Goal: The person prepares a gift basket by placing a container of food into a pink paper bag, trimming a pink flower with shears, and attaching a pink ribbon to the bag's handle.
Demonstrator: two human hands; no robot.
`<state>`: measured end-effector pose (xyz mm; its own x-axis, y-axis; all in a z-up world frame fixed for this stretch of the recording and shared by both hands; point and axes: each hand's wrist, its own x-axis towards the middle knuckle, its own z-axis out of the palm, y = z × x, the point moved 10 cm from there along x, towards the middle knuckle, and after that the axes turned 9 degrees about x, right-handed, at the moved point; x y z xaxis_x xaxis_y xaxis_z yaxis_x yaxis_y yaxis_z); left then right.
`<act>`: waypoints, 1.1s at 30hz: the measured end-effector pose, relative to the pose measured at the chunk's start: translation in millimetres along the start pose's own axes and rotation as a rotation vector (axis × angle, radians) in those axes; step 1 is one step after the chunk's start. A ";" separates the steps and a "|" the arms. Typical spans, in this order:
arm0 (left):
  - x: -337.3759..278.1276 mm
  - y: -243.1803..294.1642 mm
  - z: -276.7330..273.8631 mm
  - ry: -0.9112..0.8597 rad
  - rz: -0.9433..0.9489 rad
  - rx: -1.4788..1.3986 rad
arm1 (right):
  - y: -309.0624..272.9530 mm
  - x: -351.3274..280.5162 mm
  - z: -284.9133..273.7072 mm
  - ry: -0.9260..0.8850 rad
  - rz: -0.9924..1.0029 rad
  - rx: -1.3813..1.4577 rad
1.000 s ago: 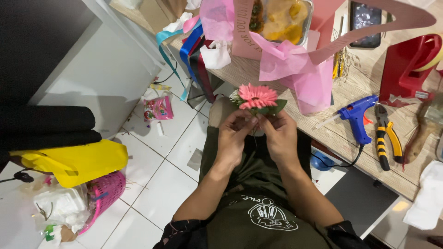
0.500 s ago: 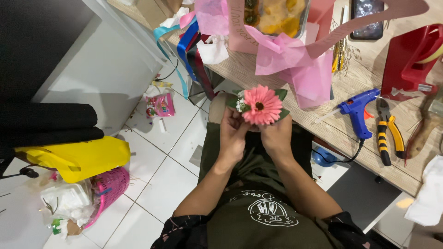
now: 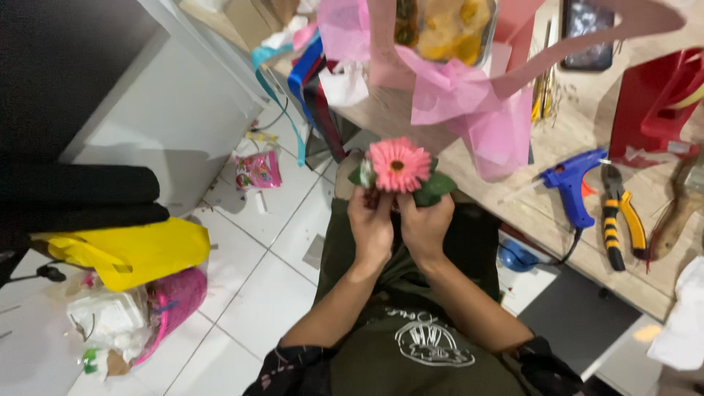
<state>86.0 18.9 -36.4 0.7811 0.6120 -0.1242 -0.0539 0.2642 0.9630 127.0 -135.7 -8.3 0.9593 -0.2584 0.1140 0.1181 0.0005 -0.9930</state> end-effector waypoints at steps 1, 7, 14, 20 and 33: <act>3.5 1.1 0.6 -0.003 0.012 -0.006 | -5.0 7.4 -2.0 -0.001 -0.012 0.006; 1.4 28.1 6.1 -0.015 -0.067 -0.279 | -23.9 5.2 5.8 -0.353 -0.146 0.208; 3.0 -2.7 -4.8 0.033 -0.103 -0.184 | -16.5 0.4 19.0 -0.423 -0.101 0.105; 1.7 -6.2 -21.2 0.139 -0.107 -0.151 | -34.8 -5.6 24.4 -0.381 -0.132 0.079; 1.1 50.9 -24.8 0.116 -0.169 -0.185 | -35.5 -6.0 5.7 -0.346 -0.349 -0.009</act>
<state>68.7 51.4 6.6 0.7127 0.6261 -0.3164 -0.0498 0.4951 0.8674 118.5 -128.6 26.4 0.8918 0.0948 0.4425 0.4473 -0.0374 -0.8936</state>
